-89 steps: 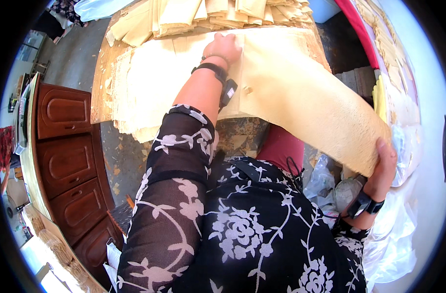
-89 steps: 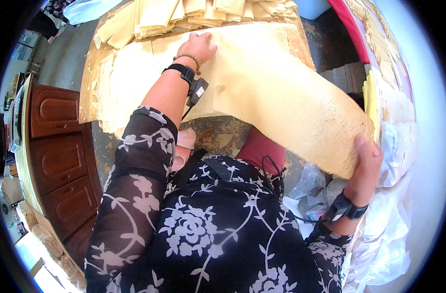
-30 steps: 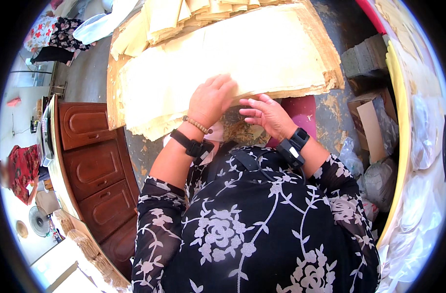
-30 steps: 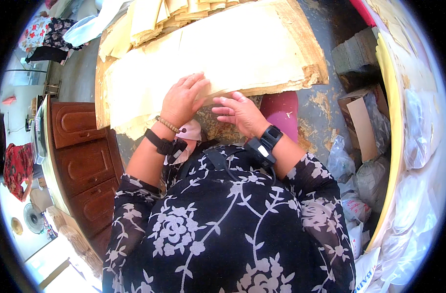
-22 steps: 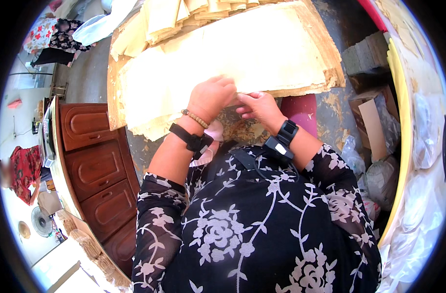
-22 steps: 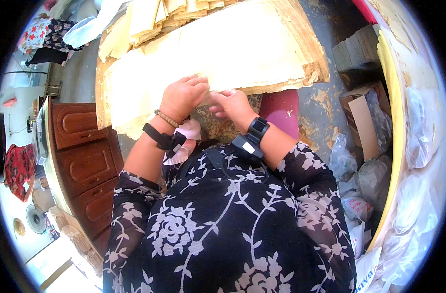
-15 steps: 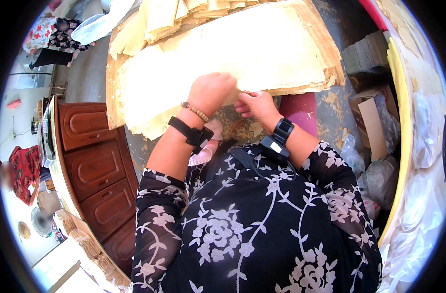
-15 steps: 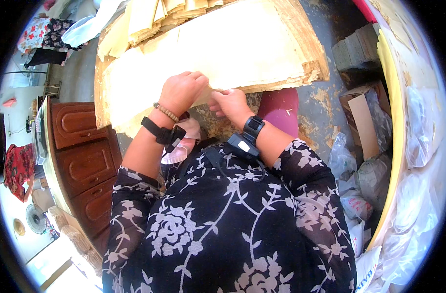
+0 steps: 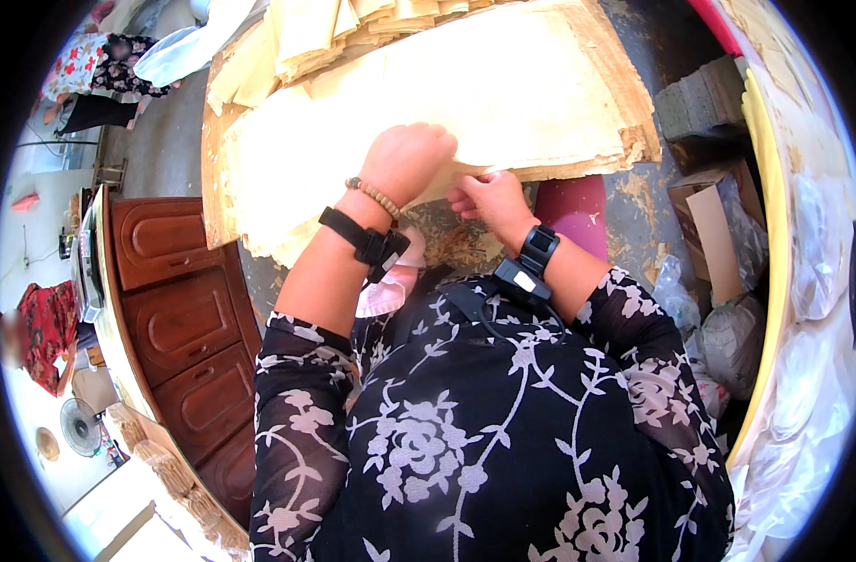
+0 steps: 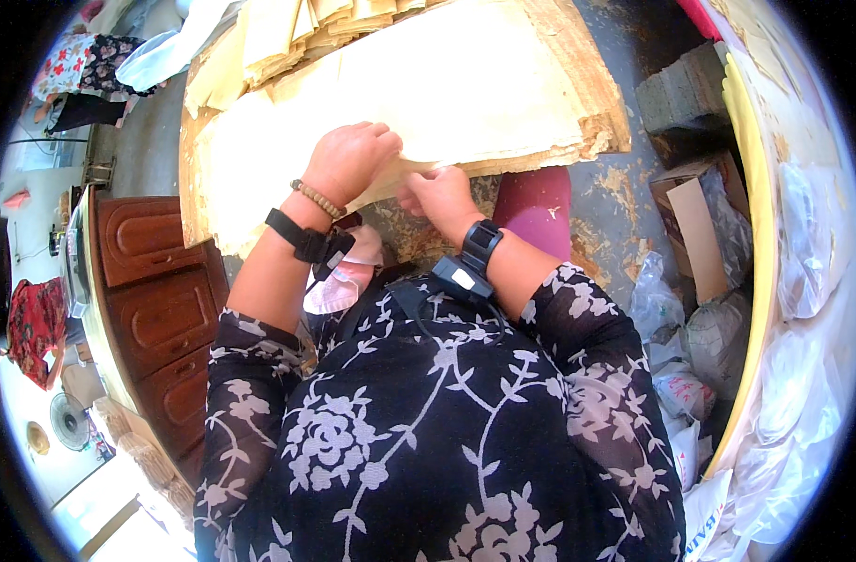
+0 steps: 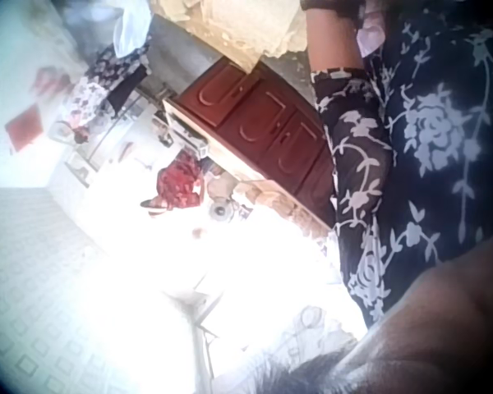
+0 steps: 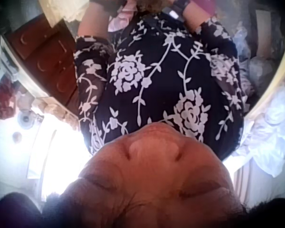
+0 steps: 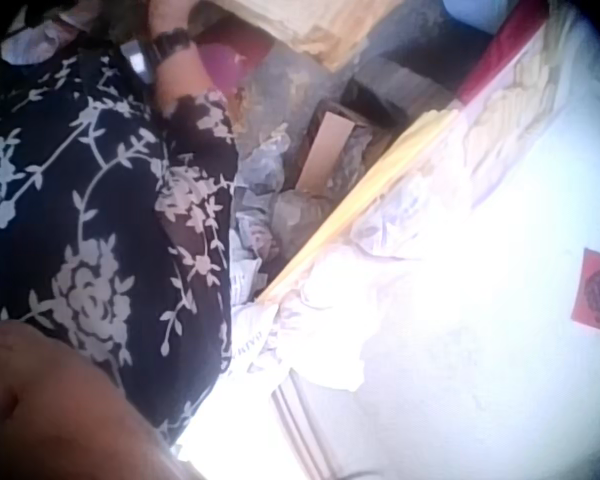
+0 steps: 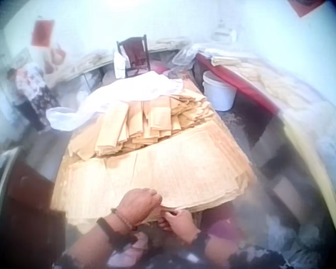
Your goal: The person folds large rectangular sheets of yellow paper by hand on a wooden table, one at a time, and adds each folded sheet to a stack.
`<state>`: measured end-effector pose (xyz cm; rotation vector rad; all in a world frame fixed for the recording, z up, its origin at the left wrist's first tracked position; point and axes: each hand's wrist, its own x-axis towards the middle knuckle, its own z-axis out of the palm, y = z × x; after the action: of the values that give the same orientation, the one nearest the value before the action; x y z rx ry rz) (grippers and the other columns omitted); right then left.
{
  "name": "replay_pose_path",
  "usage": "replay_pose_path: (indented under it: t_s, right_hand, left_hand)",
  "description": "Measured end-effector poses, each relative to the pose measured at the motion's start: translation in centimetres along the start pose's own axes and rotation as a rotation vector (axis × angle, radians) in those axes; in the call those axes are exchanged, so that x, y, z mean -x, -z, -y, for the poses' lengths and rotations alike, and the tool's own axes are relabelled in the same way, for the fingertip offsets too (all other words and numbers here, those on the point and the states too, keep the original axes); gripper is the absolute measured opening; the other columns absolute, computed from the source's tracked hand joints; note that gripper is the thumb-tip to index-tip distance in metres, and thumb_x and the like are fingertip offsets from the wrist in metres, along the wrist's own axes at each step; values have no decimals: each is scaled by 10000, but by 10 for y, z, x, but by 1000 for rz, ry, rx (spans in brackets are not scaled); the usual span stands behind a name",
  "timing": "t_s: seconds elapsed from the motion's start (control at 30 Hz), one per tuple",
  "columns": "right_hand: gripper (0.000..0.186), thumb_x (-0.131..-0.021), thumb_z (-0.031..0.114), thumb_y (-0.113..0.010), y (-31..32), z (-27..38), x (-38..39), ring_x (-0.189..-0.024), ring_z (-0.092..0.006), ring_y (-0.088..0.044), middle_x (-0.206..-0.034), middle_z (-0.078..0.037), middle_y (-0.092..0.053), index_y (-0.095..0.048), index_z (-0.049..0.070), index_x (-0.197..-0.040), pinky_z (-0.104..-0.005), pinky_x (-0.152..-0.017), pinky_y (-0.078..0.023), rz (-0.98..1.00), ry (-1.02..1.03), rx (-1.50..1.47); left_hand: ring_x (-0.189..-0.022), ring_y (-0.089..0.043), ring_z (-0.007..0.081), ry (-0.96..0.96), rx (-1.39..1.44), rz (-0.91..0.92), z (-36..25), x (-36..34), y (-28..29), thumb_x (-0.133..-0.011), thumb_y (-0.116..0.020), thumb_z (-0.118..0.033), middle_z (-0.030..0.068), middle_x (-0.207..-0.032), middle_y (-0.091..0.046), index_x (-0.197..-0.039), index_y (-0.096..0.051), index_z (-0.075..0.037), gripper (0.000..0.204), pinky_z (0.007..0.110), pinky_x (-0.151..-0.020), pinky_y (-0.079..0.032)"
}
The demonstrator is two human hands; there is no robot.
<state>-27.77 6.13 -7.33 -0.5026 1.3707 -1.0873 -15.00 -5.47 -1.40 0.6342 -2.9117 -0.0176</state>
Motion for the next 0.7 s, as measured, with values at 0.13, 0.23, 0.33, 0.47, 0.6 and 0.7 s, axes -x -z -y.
replay_pose_path:
  t_s: [0.13, 0.23, 0.33, 0.47, 0.6, 0.7]
  right_hand:
    - [363, -907, 307, -659, -6, 10, 7, -711, -164, -683, -852, -121, -702, -666, -53, -947, -261, -615, -546, -13, 24, -53]
    - [399, -899, 332, -668, -13, 17, 10, -691, -167, -676, -818, -126, -697, -665, -67, -899, -263, -613, -543, -12, 41, -103]
    - [436, -888, 365, -682, -15, 12, 2, -664, -171, -665, -779, -128, -690, -667, -69, -854, -268, -604, -540, -34, 28, -48]
    - [419, -888, 361, -674, -21, 9, -1, -618, -179, -654, -733, -120, -683, -679, -54, -824, -276, -584, -538, -90, 53, -42]
    - [392, -892, 338, -654, -26, 1, -4, -620, -180, -651, -753, -123, -689, -679, -47, -829, -279, -588, -539, -141, 21, -48]
    - [367, -898, 318, -633, -22, 0, -1, -626, -179, -648, -763, -121, -689, -672, -39, -824, -286, -598, -542, -129, -43, -119]
  left_hand:
    - [-835, -632, 251, 178, 38, 156, 6, -7, -2, -854, -594, -180, 45, -852, -657, -855, -663, -124, 89, 356, -732, -527]
    - [-851, -629, 263, 99, 145, 137, 7, -2, 2, -861, -599, -180, 58, -851, -658, -849, -677, -112, 104, 368, -755, -522]
    - [-864, -624, 266, 36, 311, 64, 16, 6, -4, -848, -610, -171, 64, -848, -657, -840, -690, -110, 101, 377, -770, -517]
    - [-873, -625, 266, 43, 277, 112, 12, 2, 3, -854, -602, -173, 61, -851, -659, -839, -691, -108, 112, 379, -767, -519]
    - [-881, -634, 273, 158, 162, 136, 5, -3, 2, -863, -583, -166, 65, -865, -665, -869, -687, -104, 121, 383, -763, -522]
    - [-879, -638, 274, 234, 184, 55, 13, -3, 0, -859, -579, -154, 69, -858, -662, -895, -683, -105, 120, 386, -758, -525]
